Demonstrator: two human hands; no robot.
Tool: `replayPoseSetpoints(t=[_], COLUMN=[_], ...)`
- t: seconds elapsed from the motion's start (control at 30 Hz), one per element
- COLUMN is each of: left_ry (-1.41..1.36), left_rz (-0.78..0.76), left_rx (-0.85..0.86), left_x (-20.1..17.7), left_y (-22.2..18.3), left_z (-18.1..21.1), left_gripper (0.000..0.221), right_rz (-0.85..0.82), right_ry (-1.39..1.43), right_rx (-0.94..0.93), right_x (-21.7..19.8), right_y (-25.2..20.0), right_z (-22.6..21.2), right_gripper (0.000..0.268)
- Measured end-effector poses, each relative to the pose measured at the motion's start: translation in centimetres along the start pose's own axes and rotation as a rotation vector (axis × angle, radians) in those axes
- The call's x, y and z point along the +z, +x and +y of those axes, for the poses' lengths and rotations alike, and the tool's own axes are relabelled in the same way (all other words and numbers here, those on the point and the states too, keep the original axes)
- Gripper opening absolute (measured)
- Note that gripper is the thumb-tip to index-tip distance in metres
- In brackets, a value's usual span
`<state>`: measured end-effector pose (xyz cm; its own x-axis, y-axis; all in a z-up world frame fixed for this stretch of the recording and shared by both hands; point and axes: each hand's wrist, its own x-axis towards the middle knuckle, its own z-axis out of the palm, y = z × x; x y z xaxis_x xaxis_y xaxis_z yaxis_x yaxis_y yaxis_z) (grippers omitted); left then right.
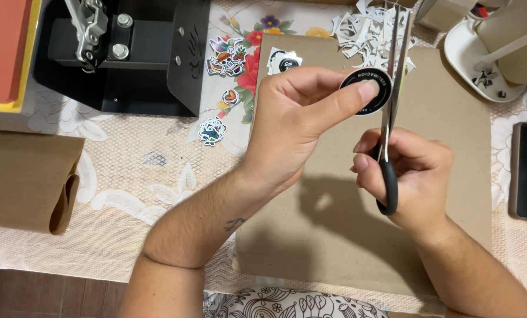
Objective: Cutting out circular stickers from a sheet using scissors on a production table.
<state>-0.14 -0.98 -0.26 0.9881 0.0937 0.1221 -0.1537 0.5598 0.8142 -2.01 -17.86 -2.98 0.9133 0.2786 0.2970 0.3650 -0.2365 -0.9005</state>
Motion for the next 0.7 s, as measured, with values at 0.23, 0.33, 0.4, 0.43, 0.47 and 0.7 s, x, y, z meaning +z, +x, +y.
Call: replayPoseSetpoints(t=[0.23, 0.33, 0.4, 0.43, 0.47, 0.7], left_ry=[-0.017, 0.0, 0.006, 0.006, 0.012, 0.033], left_rz=[-0.011, -0.015, -0.004, -0.004, -0.004, 0.0], left_rx=[0.018, 0.031, 0.034, 0.034, 0.039, 0.042], left_x=[-0.1, 0.0, -0.1, -0.1, -0.1, -0.3], left_y=[0.1, 0.2, 0.3, 0.3, 0.3, 0.9], left_z=[-0.1, 0.1, 0.1, 0.2, 0.2, 0.0], left_gripper=[0.011, 0.009, 0.009, 0.009, 0.008, 0.008], right_rz=[-0.005, -0.005, -0.005, -0.005, -0.001, -0.003], right_ry=[0.008, 0.008, 0.003, 0.003, 0.006, 0.033], right_rx=[-0.004, 0.007, 0.011, 0.011, 0.016, 0.068], right_x=[0.1, 0.1, 0.1, 0.1, 0.1, 0.2], right_y=[0.0, 0.0, 0.1, 0.1, 0.0, 0.3], right_z=[0.0, 0.0, 0.1, 0.2, 0.3, 1.0], right_gripper=[0.011, 0.012, 0.012, 0.012, 0.011, 0.01])
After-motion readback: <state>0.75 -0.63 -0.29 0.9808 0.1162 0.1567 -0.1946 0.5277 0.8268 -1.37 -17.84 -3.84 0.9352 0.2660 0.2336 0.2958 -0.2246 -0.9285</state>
